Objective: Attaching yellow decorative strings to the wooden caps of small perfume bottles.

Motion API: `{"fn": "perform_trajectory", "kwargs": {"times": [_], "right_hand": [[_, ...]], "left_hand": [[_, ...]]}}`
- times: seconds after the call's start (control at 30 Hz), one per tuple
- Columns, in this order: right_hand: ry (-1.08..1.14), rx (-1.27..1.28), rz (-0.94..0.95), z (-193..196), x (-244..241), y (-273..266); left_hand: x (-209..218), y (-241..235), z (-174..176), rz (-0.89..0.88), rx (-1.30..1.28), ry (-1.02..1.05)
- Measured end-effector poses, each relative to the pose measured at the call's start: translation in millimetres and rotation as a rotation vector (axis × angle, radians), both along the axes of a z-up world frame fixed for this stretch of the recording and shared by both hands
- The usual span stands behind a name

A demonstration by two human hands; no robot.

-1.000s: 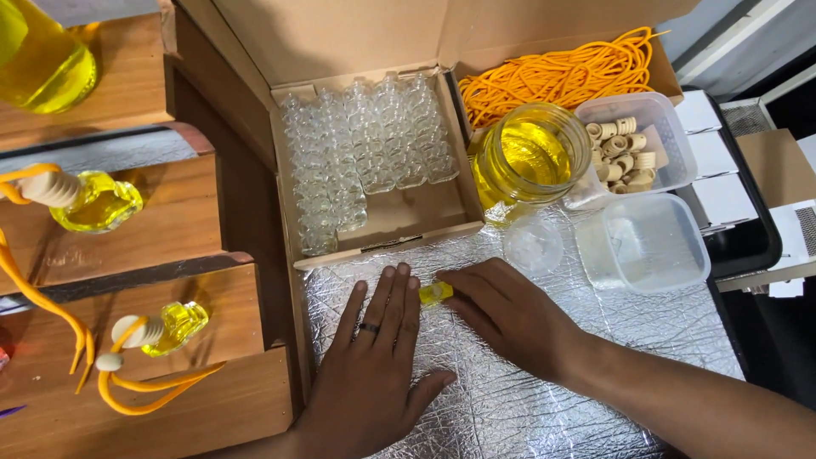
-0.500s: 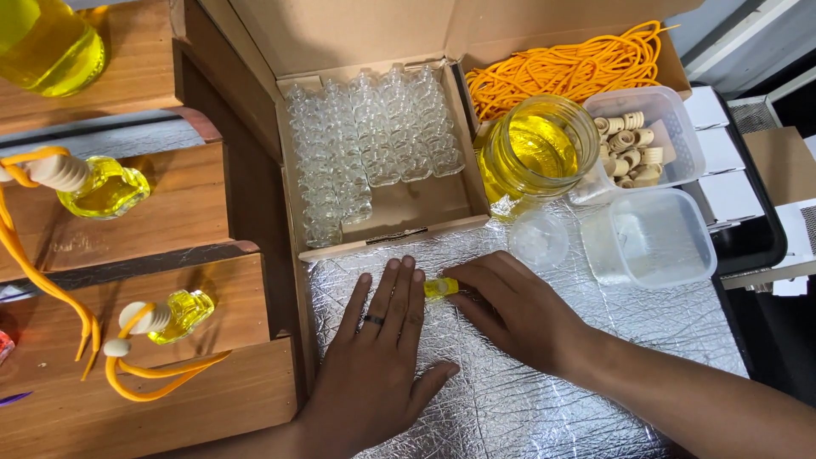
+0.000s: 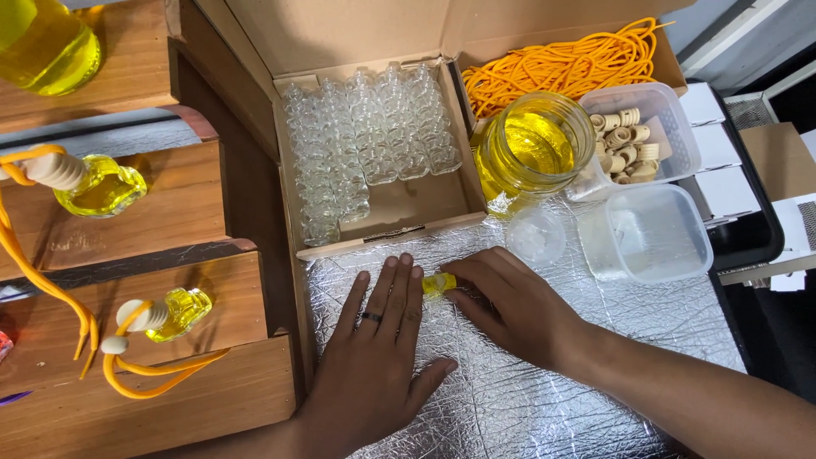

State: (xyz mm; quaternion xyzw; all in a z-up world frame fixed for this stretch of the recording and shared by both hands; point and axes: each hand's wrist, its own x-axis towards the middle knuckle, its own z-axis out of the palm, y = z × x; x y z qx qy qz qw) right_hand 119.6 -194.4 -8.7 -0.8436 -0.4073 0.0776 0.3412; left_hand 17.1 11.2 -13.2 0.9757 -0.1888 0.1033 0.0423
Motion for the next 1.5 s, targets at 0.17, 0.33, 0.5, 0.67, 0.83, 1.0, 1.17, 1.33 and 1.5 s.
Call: {"fn": "perform_trajectory", "kwargs": {"times": [0.17,0.33,0.5,0.67,0.83,1.0,1.17,1.33,1.5], "right_hand": [[0.005,0.008,-0.003,0.9,0.2,0.8],[0.067,-0.034,-0.031,3.4,-0.8,-1.3],[-0.02,-0.026,-0.019,2.4,-7.9,-8.1],[-0.393,0.095,0.059,35.7,2.6,-33.5],[-0.574,0.035,-0.155,81.6,47.2,-82.3],[-0.317,-0.424,-0.348,128.6,93.2,-89.6],[-0.194,-0.634,-0.333,108.5,129.3,-81.2],[-0.083,-0.737,-0.392,116.7,123.5,-53.3],[-0.089,-0.759,-0.373,110.1,129.9,-55.3]], "left_hand": [[0.4,1.0,-1.1,0.014,0.063,0.0],[0.7,1.2,-2.9,0.049,0.172,-0.044],[0.2,1.2,-5.8,0.04,0.088,-0.022],[-0.1,-0.1,-10.4,0.037,0.093,-0.055],[-1.3,0.5,-13.8,0.0,0.07,-0.049],[-5.9,-0.7,-15.2,-0.005,-0.006,-0.031],[-8.6,-2.4,-17.2,0.005,-0.015,-0.067],[-11.1,-0.9,-23.5,0.014,-0.006,-0.081],[-13.9,-3.5,-13.8,0.039,-0.018,-0.156]]}}
